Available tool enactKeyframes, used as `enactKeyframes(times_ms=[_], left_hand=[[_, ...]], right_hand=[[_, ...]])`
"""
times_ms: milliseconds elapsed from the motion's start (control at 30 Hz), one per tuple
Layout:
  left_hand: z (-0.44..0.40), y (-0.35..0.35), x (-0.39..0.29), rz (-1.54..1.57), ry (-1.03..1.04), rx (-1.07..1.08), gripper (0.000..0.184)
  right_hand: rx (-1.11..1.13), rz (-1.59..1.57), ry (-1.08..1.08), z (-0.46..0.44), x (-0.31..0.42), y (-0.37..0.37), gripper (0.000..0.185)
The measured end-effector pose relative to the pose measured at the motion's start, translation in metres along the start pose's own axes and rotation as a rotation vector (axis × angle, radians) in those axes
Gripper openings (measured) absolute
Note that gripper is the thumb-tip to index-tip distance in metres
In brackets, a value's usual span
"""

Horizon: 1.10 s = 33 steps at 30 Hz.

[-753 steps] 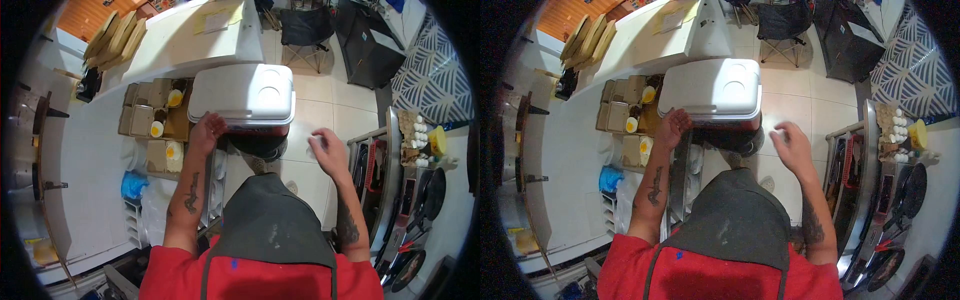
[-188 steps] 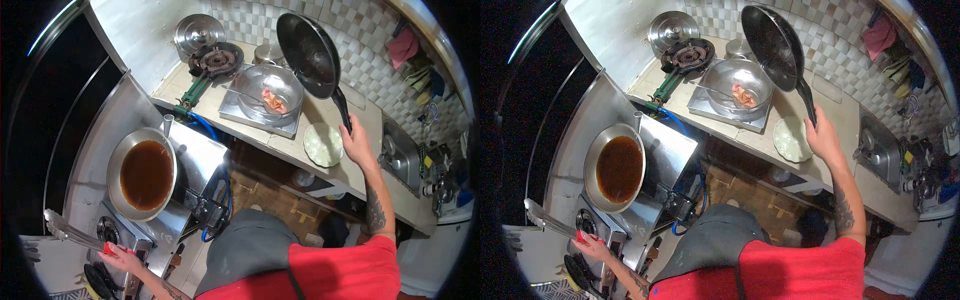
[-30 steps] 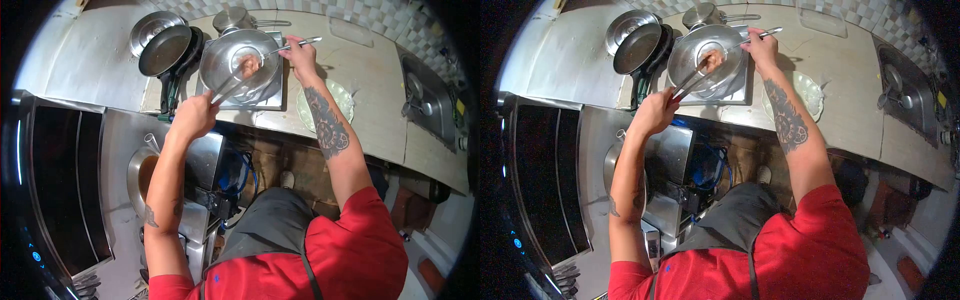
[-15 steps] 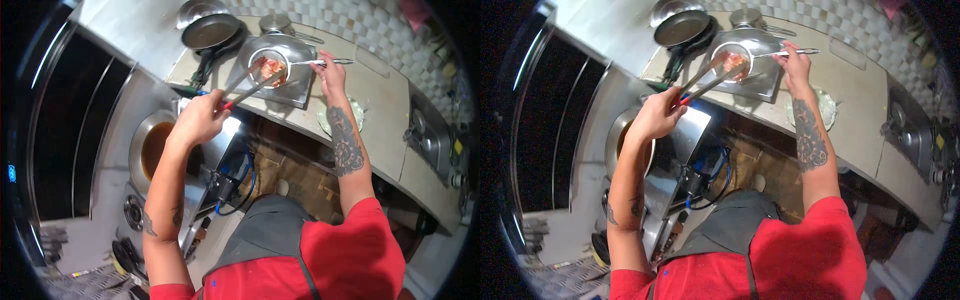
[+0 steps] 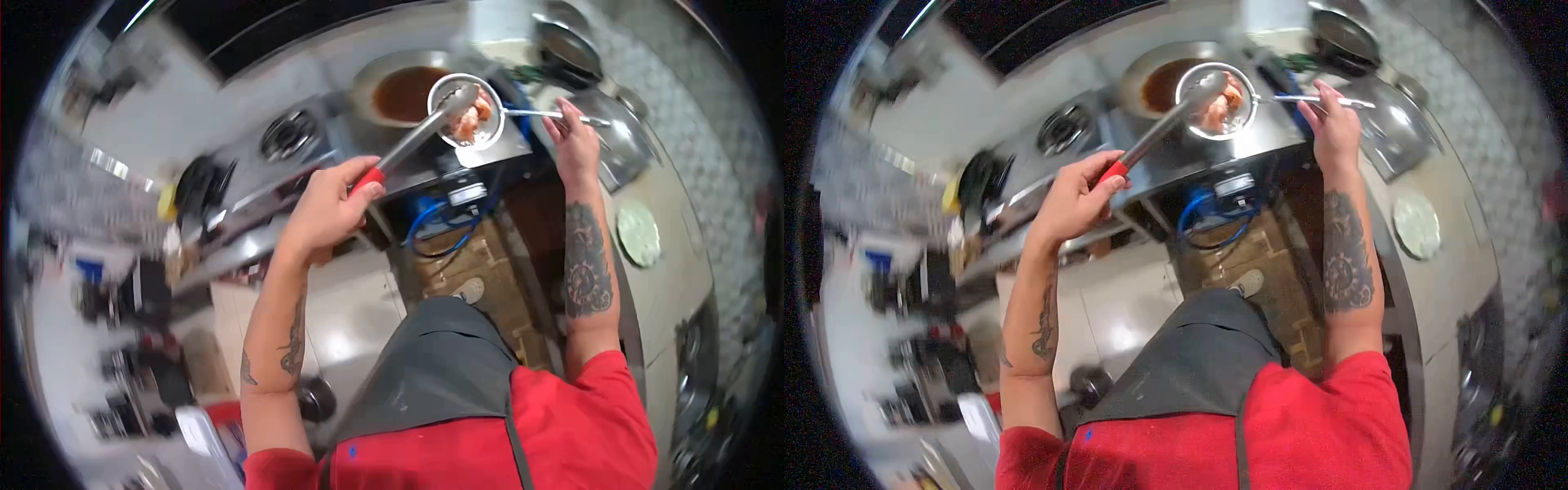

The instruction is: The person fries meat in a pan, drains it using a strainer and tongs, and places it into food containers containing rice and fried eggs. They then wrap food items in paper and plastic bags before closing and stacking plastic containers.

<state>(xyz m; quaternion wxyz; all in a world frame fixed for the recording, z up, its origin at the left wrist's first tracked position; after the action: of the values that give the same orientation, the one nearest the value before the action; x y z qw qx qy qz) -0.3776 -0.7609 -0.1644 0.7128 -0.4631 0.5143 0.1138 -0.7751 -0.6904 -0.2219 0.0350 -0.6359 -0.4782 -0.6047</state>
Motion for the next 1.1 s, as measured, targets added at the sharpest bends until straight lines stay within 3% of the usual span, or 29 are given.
enactKeyframes(times_ms=[67,133,200,267,367,400,500,600,733,800,933,1100], left_hand=[[0.075,-0.021,0.034,0.120,-0.117,-0.109,0.037],[0.152,-0.038,0.059,0.025,-0.120,-0.267,0.038],[0.234,-0.041,0.102,-0.024,-0.124,-0.472,0.037],[0.321,-0.040,0.125,-0.108,-0.244,-0.626,0.032],[0.454,-0.016,0.129,0.029,-0.455,-0.857,0.022],[0.496,-0.005,0.132,0.047,-0.533,-0.953,0.024],[0.599,0.032,0.123,0.061,-0.689,-1.240,0.032],[0.678,0.080,0.111,0.179,-0.918,-1.437,0.037],[0.751,0.138,0.096,0.184,-1.189,-1.754,0.036],[0.775,0.152,0.088,0.289,-1.290,-1.871,0.036],[0.811,0.171,0.085,0.503,-1.371,-2.131,0.037],[0.844,0.152,0.075,0.552,-1.520,-2.339,0.039]], right_hand=[[0.188,0.077,-0.007,0.036,-0.028,0.051,0.036],[0.441,0.366,-0.131,0.079,-0.051,0.106,0.039],[0.650,0.417,-0.165,0.136,-0.082,0.176,0.038],[0.765,0.241,0.087,0.211,-0.122,0.241,0.038],[0.879,-0.032,0.620,0.339,-0.184,0.313,0.038],[1.100,-0.086,0.705,0.368,-0.223,0.329,0.038],[1.224,-0.159,0.910,0.525,-0.239,0.374,0.037],[1.336,-0.103,1.192,0.683,-0.221,0.391,0.033],[1.652,-0.141,1.295,0.844,-0.180,0.402,0.035],[1.719,-0.166,1.458,0.914,-0.165,0.397,0.037],[1.839,-0.146,1.574,1.027,-0.155,0.394,0.035],[2.030,-0.082,1.649,1.128,-0.191,0.387,0.039]])
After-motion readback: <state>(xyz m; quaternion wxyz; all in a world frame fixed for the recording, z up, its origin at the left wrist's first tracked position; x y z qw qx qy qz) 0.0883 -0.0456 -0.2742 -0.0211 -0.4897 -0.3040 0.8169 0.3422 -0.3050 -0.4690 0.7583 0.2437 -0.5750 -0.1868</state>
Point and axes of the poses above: each hand's wrist, its own z-axis away from the middle knuckle, its own y-axis out of the palm, x = y × z, the point moved 6 cm from there along -z, towards the middle knuckle, and after that the axes turned 5 degrees about -y, right-handed, at the moved point
